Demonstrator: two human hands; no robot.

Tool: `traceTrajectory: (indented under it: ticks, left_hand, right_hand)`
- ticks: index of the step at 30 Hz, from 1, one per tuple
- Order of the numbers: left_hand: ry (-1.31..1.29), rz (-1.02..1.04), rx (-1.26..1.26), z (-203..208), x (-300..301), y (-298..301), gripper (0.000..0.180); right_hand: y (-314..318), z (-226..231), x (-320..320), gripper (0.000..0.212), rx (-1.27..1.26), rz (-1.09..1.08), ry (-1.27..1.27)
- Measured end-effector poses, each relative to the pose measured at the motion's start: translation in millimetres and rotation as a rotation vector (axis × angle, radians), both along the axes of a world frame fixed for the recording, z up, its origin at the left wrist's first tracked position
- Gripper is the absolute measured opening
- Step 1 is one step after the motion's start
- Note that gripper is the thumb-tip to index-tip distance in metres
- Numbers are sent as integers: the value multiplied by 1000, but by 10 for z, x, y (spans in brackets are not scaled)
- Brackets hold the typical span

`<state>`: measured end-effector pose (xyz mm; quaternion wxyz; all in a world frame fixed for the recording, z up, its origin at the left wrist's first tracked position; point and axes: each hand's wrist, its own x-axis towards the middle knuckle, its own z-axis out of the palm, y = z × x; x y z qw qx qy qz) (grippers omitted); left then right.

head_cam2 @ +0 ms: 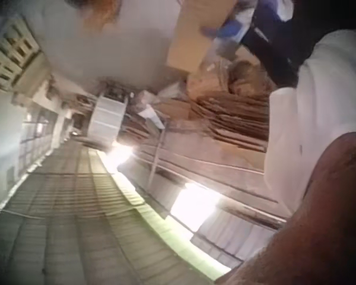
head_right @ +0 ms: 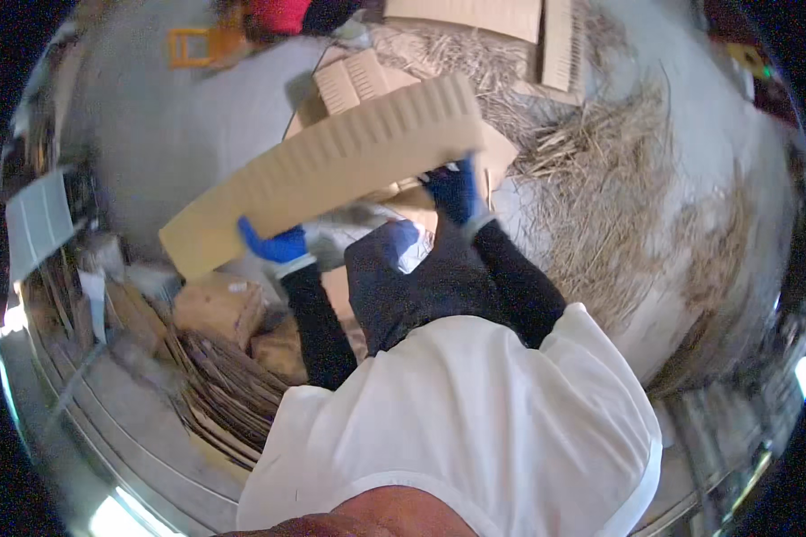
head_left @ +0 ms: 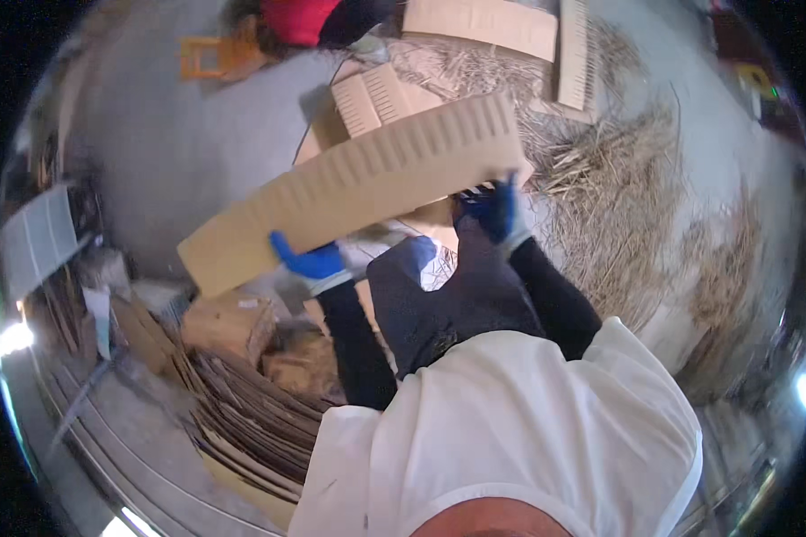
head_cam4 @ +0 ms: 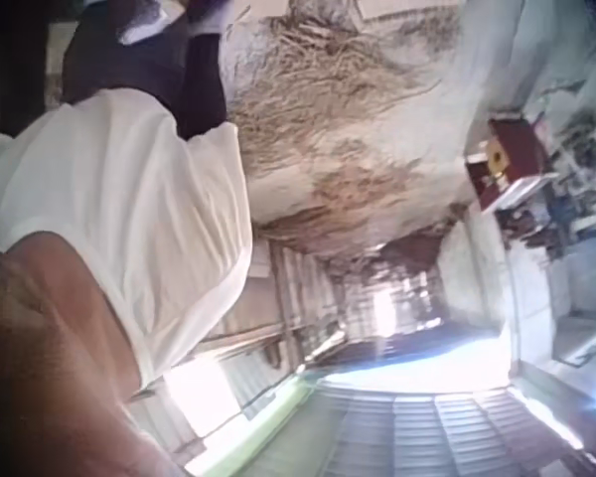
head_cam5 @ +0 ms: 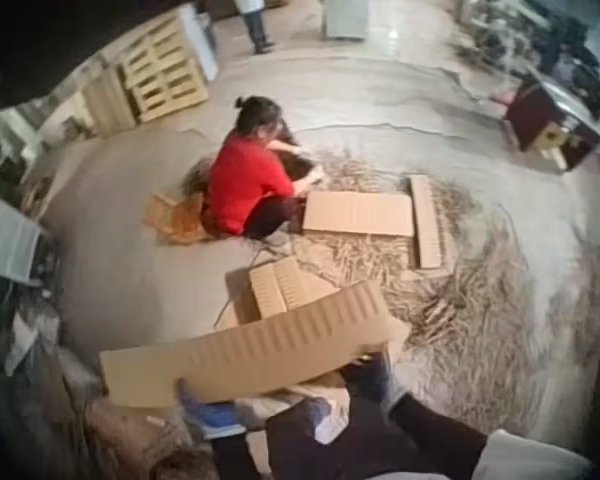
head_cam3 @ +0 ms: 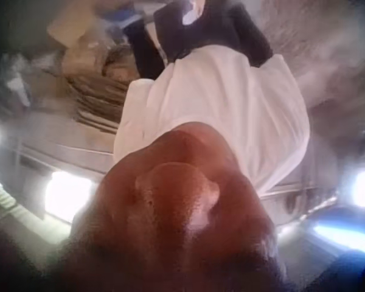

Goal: Assembling cardboard packaging structures by inserting protective straw materials into precut slots.

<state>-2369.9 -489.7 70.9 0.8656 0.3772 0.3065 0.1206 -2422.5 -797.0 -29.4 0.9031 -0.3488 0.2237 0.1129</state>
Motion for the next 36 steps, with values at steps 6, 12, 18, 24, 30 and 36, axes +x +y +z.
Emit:
traceTrajectory:
  ticks: [6, 12, 18, 24, 30, 36]
  left_hand:
    - [-80, -196, -12, 364, 425, 541, 64]
    - [-75, -282, 80, 169, 892, 786, 66]
    - [-75, -547, -110, -213, 1471, 1320, 66]
    - [149, -637, 70, -1466, 1879, 1488, 66]
    - [446, -770, 120, -3824, 1945, 1450, 63]
    - [487, -971, 61, -5266, 2086, 1095, 62]
  right_hand:
    - [-1115, 355, 150, 85, -93, -168, 147]
    - [383, 402, 297, 69, -374, -297, 39]
    - [1544, 273, -24, 66, -695, -327, 286]
    - [2397, -1215, -752, 52, -338, -109, 345]
    - [2936, -3144, -1314, 45, -276, -157, 632]
    - [2888, -4223, -1151, 48, -245, -215, 781]
